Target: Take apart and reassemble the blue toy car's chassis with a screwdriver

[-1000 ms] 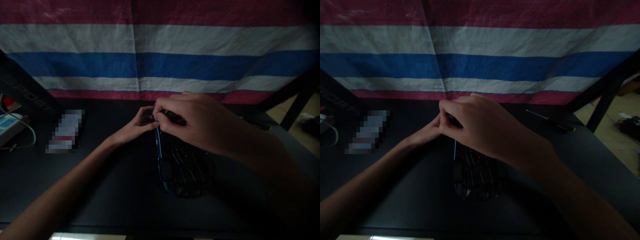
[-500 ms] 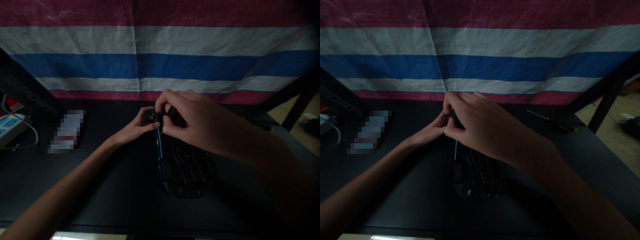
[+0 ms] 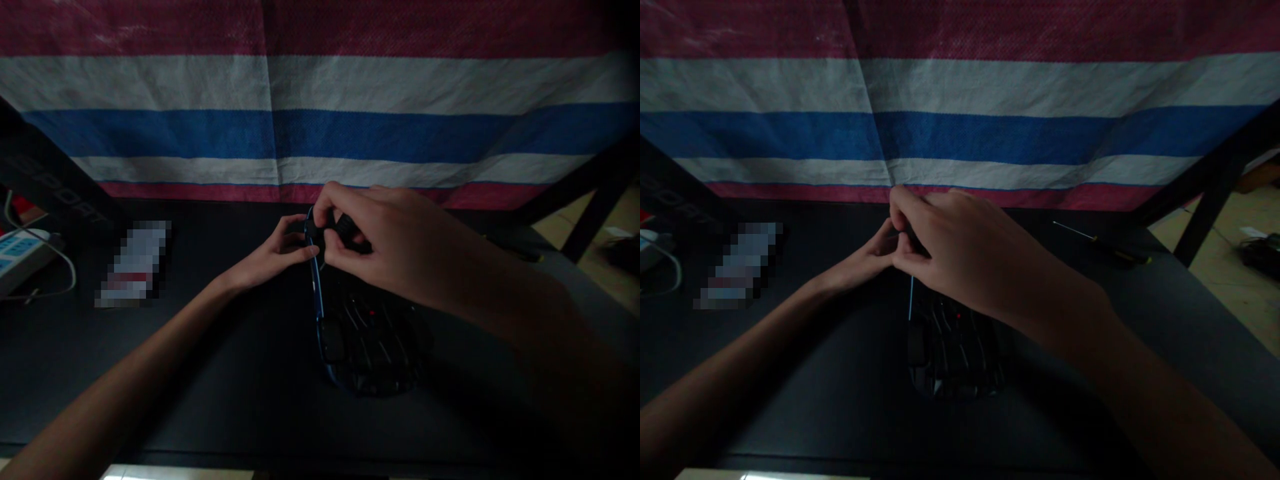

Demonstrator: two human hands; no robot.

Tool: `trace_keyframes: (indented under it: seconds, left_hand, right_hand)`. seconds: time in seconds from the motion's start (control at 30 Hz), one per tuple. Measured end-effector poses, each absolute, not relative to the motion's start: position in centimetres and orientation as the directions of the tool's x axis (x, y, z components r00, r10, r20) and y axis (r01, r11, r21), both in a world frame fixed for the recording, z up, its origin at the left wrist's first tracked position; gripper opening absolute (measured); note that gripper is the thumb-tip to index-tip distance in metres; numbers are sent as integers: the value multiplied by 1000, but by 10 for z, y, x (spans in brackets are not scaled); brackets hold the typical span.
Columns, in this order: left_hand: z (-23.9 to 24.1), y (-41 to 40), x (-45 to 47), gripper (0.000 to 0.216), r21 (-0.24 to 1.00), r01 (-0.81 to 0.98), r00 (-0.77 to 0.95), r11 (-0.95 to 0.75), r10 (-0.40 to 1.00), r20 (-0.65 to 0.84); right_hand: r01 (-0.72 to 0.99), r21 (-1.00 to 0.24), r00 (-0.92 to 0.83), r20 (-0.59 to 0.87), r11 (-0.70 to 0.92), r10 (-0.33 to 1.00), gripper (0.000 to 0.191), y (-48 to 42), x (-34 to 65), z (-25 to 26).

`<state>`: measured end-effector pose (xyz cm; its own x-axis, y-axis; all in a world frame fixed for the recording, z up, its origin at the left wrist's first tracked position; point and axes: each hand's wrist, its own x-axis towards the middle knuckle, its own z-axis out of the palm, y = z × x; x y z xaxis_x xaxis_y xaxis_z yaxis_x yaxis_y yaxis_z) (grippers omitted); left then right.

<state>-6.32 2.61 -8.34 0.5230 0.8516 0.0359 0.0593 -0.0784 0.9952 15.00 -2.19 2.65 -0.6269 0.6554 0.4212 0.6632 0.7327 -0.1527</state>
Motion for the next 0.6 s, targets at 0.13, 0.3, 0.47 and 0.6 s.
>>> trace_keyframes:
  seconds: [0.13, 0.3, 0.47, 0.6]
  left_hand:
    - [-82, 26, -63, 77, 995, 56, 534, -84, 845, 41]
    - [-83, 25, -63, 72, 995, 50, 518, -88, 854, 50]
    - [-83, 25, -64, 71, 992, 78, 528, -103, 848, 46]
    - [-83, 26, -64, 78, 990, 77, 534, -120, 843, 61]
  right_hand:
    - [698, -124, -604, 428, 706, 673, 10, -24, 149, 27]
    - [620, -168, -660, 417, 767, 625, 14, -25, 149, 27]
    - [708, -124, -595, 425, 695, 682, 14, -24, 150, 26]
    - [611, -161, -661, 434, 775, 612, 15, -21, 149, 25]
